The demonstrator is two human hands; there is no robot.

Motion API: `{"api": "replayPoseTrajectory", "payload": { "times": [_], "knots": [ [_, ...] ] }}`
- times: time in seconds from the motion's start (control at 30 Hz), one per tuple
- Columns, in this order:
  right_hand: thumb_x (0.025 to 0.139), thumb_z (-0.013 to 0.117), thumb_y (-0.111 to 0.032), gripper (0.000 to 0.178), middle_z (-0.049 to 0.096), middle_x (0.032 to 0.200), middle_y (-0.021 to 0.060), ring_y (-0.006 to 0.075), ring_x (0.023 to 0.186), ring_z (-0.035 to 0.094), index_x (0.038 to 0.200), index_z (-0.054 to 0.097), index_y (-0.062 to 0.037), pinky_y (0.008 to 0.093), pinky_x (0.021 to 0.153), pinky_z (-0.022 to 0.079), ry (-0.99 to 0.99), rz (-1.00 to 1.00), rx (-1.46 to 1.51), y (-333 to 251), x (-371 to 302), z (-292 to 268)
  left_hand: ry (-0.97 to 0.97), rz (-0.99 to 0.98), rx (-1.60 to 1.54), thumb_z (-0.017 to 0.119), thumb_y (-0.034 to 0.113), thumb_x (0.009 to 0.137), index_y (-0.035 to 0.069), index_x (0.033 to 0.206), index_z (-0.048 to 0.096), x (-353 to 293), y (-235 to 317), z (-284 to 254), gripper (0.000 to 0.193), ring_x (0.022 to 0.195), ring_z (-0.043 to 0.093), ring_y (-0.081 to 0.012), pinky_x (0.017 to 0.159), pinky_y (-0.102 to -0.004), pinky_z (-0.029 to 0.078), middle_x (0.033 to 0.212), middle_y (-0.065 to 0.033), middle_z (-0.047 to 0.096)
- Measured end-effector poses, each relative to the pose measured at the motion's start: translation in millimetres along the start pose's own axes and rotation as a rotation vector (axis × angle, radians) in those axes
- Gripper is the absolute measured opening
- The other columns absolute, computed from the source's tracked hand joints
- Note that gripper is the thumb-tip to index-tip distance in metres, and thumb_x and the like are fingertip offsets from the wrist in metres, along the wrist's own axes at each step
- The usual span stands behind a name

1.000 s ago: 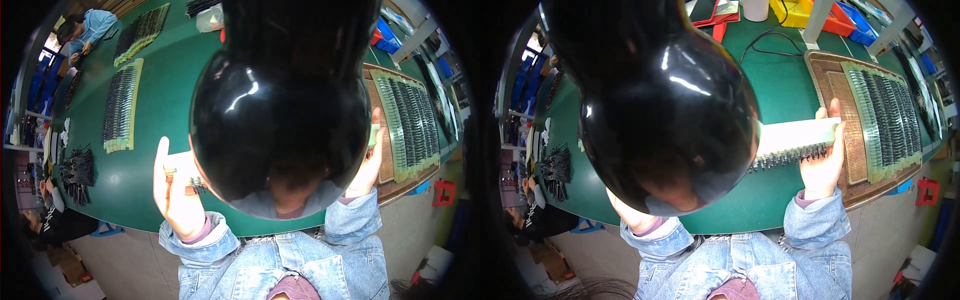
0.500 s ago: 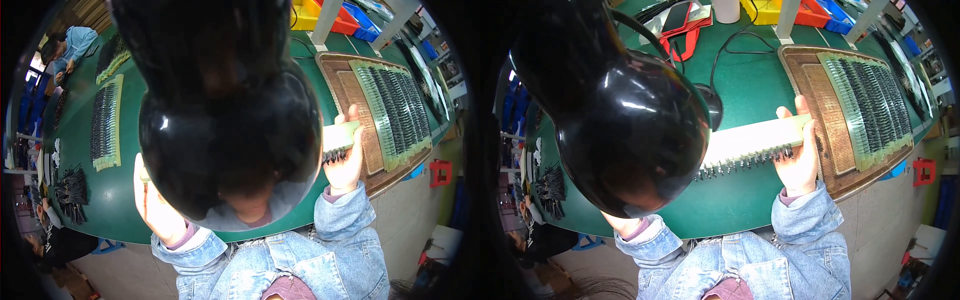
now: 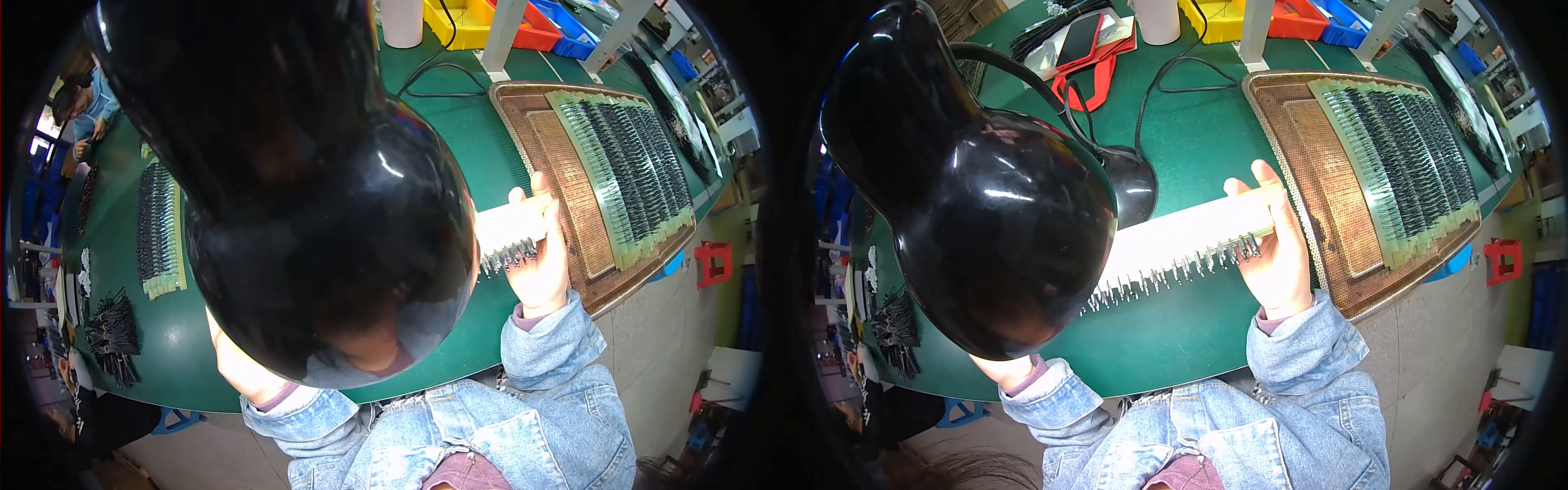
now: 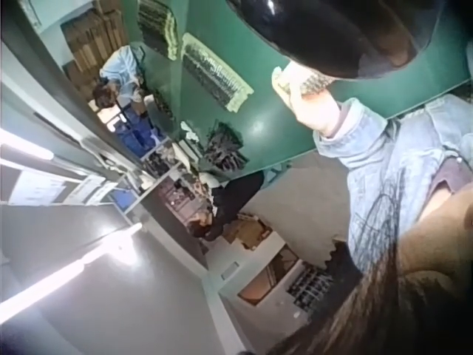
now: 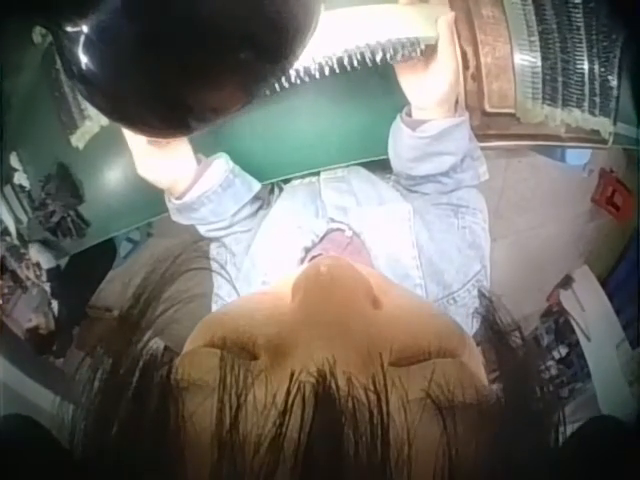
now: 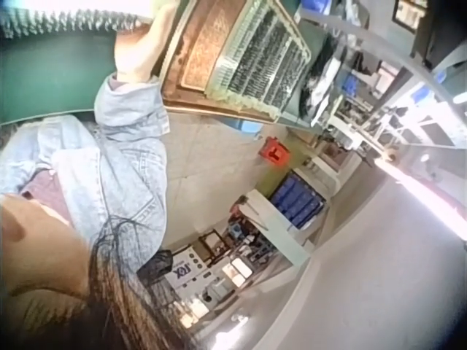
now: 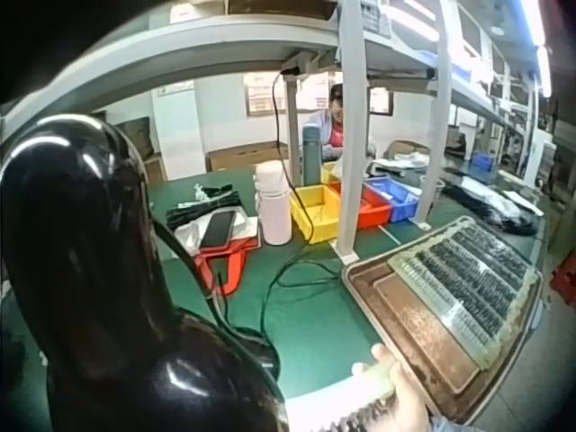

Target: The person puts down a phone, then picks up bristle strips one at a time, turns each strip under a desk lamp, and places them onto a tray.

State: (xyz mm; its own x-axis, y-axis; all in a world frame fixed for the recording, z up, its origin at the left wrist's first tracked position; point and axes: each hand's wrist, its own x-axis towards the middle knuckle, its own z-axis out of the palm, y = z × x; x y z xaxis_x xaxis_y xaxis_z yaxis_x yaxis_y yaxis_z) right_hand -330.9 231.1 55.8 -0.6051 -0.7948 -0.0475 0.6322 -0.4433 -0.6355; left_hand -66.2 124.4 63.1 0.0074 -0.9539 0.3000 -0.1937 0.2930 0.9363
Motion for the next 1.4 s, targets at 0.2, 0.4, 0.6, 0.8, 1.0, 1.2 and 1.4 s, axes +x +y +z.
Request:
{"api": "replayPoseTrajectory", "payload": {
  "times": [0.2,0.4,0.6,0.8,1.0,1.2,1.4],
  "knots": [
    [0.086,0.043,-0.034,0.036,0.054,0.101,0.0113,0.0155,0.085,0.054,0.109,0.044,-0.0055,0.0272,0.072,0.046,0.19,0.093,0.073,1,8,-6,-0.266,-0.23,-1.131,0.059,0.011,0.072,-0.005,0.114,0.039,10,-1,-10,0.049,0.094,0.053,-0.0258,0.082,-0.0321,0.043,0.104,-0.0159,0.053],
    [0.086,0.043,-0.032,0.029,0.058,0.081,0.0082,0.0119,0.064,0.055,0.092,0.05,-0.0047,0.0217,0.055,0.046,0.102,0.122,0.122,5,8,-11,-0.159,-0.059,-0.752,0.061,0.014,0.074,-0.003,0.094,0.045,9,-15,-13,0.031,0.064,0.056,-0.0163,0.063,-0.0265,0.049,0.074,-0.0113,0.055],
    [0.087,0.042,-0.031,0.026,0.049,0.062,0.0004,0.0079,0.05,0.047,0.081,0.05,-0.0073,0.0206,0.045,0.04,0.139,0.044,-0.053,6,5,-20,-0.15,-0.077,-0.542,0.058,0.014,0.078,-0.002,0.084,0.043,7,-2,-16,0.023,0.043,0.047,-0.0118,0.041,-0.0248,0.045,0.059,-0.0074,0.05],
    [0.089,0.041,-0.028,0.025,0.048,0.062,-0.0017,0.0043,0.048,0.041,0.09,0.05,-0.0052,0.0178,0.044,0.037,0.225,0.023,-0.313,12,5,-34,-0.145,-0.061,-0.653,0.053,0.008,0.078,-0.006,0.088,0.043,5,-2,-16,0.019,0.038,0.044,-0.0122,0.033,-0.0273,0.041,0.057,-0.009,0.049],
    [0.089,0.04,-0.024,0.032,0.052,0.076,-0.0009,0.0006,0.048,0.038,0.111,0.041,-0.0021,0.0141,0.042,0.034,0.195,-0.052,-0.318,4,5,-20,0.115,-0.096,-0.441,0.051,0.0,0.076,-0.006,0.089,0.045,-8,14,-1,0.016,0.04,0.045,-0.0131,0.035,-0.0273,0.043,0.057,-0.009,0.049],
    [0.09,0.038,-0.026,0.032,0.054,0.078,-0.0007,0.0001,0.044,0.032,0.113,0.042,-0.0042,0.0111,0.039,0.028,0.216,-0.435,-0.675,27,10,-29,-0.046,-0.156,-0.318,0.054,-0.002,0.073,-0.002,0.094,0.05,-7,23,-13,0.021,0.046,0.05,-0.013,0.04,-0.0243,0.042,0.064,-0.0108,0.054],
    [0.09,0.037,-0.023,0.027,0.057,0.081,-0.0003,0.0035,0.043,0.037,0.11,0.045,-0.0068,0.0139,0.036,0.029,0.299,-0.029,-0.3,7,11,-45,-0.795,-0.382,-0.067,0.058,0.002,0.072,-0.004,0.087,0.054,21,29,-30,0.016,0.051,0.054,-0.0117,0.047,-0.0225,0.043,0.063,-0.0063,0.057]
  ]
}}
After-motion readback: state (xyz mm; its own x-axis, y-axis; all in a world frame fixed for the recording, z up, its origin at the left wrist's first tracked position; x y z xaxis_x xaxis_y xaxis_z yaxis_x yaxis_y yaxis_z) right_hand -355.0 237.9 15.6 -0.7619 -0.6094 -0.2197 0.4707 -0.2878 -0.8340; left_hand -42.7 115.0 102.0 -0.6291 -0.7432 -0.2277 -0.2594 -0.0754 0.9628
